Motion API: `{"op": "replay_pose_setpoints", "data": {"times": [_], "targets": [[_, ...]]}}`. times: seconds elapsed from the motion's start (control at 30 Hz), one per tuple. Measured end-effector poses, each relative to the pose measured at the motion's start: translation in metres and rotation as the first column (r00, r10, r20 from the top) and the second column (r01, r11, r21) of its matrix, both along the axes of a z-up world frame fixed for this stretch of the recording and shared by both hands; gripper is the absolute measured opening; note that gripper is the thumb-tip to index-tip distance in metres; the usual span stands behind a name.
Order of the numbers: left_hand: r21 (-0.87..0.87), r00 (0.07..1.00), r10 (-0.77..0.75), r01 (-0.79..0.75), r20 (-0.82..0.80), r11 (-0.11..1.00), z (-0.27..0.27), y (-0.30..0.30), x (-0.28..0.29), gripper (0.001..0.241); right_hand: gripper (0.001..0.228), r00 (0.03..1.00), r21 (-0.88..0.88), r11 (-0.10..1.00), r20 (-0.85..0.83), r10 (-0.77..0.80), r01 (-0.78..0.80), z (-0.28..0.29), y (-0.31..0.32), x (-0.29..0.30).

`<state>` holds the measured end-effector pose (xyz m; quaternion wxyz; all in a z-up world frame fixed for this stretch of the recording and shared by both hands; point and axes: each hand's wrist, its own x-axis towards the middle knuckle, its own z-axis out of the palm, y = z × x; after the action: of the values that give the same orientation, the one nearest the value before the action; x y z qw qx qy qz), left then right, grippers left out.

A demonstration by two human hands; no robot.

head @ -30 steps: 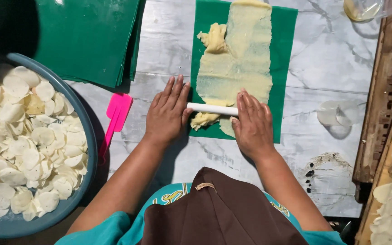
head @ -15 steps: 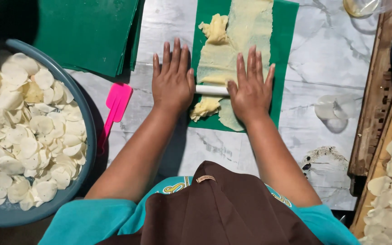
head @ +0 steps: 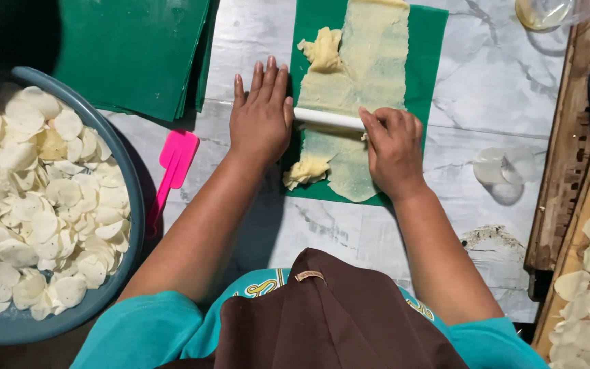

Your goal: Rolling out dough into thin sheets using a rolling pin on a flat surface.

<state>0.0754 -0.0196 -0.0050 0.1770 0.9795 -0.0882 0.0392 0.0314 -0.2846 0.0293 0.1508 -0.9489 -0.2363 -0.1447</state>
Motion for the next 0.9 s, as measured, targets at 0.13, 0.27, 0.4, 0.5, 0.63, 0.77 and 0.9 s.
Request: {"op": "replay_pose_setpoints", "data": {"times": [0.13, 0.27, 0.4, 0.5, 0.63, 0.77, 0.9], "targets": [[0.058, 0.997, 0.070, -0.070, -0.008, 0.996, 0.008, -0.003, 0.033, 0.075, 0.037, 0.990, 0.162, 0.985, -0.138, -0.032, 0.054, 0.001, -0.003, 0.031], [0.123, 0.985, 0.144, -0.131, -0.096, 0.984, 0.038, -0.015, 0.058, 0.069, 0.048, 0.925, 0.051, 0.946, -0.231, -0.302, 0.321, -0.011, 0.007, 0.078], [0.130, 0.981, 0.104, -0.083, -0.165, 0.988, 0.030, -0.013, 0.038, 0.067, 0.061, 0.842, -0.216, 0.912, -0.355, -0.406, 0.349, -0.006, 0.025, 0.067], [0.136, 0.992, 0.054, -0.039, -0.110, 0.990, 0.025, -0.007, 0.005, 0.065, 0.061, 0.902, -0.194, 0.938, -0.273, -0.333, 0.288, -0.013, 0.024, 0.030], [0.143, 1.000, 0.019, -0.017, -0.017, 0.990, 0.011, 0.000, -0.025, 0.068, 0.061, 0.935, -0.136, 0.953, -0.202, -0.293, 0.269, -0.019, 0.025, -0.007], [0.123, 0.999, 0.037, -0.032, -0.040, 0.992, 0.009, -0.003, 0.014, 0.068, 0.060, 0.938, -0.179, 0.946, -0.171, -0.302, 0.272, -0.018, 0.029, 0.027], [0.123, 0.976, 0.096, -0.074, -0.193, 0.990, 0.019, -0.005, 0.048, 0.067, 0.062, 0.896, -0.255, 0.914, -0.238, -0.376, 0.316, -0.012, 0.033, 0.063]]}}
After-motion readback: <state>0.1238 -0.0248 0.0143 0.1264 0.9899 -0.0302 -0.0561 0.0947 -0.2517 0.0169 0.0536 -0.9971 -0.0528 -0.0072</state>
